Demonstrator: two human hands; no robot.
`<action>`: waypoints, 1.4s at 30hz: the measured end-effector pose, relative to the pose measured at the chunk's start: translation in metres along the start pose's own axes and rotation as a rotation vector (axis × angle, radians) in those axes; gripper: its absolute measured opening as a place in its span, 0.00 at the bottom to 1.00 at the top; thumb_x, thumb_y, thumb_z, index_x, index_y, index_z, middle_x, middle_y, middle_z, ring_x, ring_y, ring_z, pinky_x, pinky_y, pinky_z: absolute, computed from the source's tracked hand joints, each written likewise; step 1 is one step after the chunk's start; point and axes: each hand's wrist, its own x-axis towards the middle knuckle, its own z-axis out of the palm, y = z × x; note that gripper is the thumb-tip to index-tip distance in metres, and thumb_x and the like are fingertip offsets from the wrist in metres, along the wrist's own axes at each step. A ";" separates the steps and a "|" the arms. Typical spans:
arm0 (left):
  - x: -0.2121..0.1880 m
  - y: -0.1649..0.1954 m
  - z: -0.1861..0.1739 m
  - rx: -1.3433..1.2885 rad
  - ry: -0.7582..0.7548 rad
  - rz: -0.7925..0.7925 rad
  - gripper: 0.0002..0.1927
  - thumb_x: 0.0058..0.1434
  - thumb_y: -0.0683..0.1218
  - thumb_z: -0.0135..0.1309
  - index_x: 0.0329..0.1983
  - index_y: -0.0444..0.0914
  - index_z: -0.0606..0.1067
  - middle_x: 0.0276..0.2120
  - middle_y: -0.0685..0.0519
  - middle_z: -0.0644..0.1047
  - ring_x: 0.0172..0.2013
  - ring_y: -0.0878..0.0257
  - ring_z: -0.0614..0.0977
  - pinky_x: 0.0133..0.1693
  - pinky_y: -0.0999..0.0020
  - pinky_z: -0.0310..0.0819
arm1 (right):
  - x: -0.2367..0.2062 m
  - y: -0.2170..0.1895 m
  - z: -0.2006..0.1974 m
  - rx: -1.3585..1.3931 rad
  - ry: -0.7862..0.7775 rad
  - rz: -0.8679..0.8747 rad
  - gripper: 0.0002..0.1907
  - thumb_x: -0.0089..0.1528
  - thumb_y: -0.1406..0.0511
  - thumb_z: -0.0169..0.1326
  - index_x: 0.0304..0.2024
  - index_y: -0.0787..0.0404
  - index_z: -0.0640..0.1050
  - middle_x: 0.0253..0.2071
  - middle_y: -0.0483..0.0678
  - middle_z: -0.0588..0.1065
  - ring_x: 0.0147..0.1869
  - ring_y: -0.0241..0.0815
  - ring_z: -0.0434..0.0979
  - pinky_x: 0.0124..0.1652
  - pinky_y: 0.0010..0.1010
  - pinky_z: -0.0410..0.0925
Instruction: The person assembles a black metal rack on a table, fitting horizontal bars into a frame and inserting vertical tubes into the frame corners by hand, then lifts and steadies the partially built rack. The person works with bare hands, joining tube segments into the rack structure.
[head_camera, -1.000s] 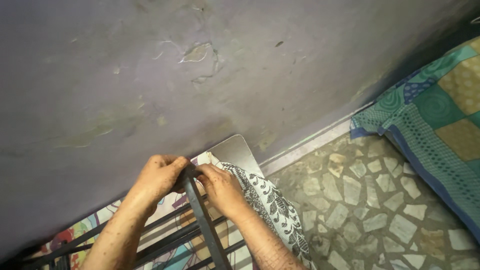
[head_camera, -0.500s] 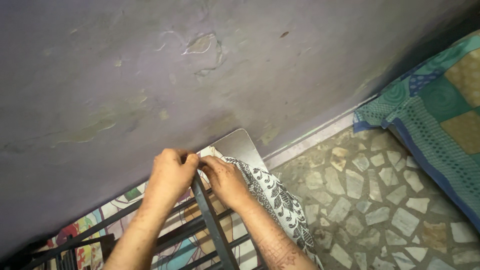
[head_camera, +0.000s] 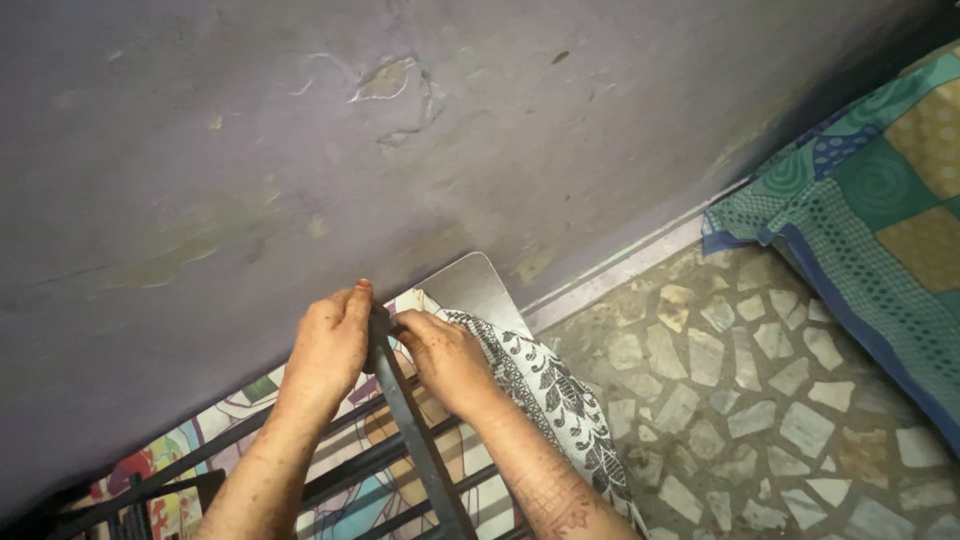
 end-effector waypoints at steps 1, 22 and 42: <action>0.000 0.000 0.002 -0.007 -0.003 -0.017 0.22 0.71 0.53 0.42 0.40 0.30 0.77 0.28 0.30 0.79 0.35 0.37 0.82 0.41 0.44 0.76 | 0.000 0.001 -0.001 0.004 0.000 -0.012 0.10 0.67 0.70 0.49 0.50 0.58 0.76 0.48 0.49 0.81 0.50 0.51 0.83 0.47 0.38 0.75; -0.007 -0.011 0.019 0.279 0.290 0.435 0.19 0.72 0.49 0.47 0.37 0.31 0.81 0.28 0.33 0.79 0.34 0.36 0.81 0.36 0.46 0.73 | -0.007 0.002 0.001 -0.033 0.044 -0.037 0.10 0.65 0.69 0.52 0.48 0.54 0.78 0.46 0.47 0.82 0.48 0.50 0.83 0.45 0.38 0.75; -0.002 -0.021 -0.007 -0.083 -0.086 0.029 0.23 0.70 0.56 0.49 0.36 0.31 0.82 0.18 0.45 0.76 0.20 0.60 0.76 0.25 0.63 0.69 | -0.001 0.006 0.002 -0.117 -0.045 0.028 0.10 0.68 0.63 0.50 0.50 0.52 0.78 0.45 0.46 0.82 0.47 0.49 0.84 0.43 0.39 0.75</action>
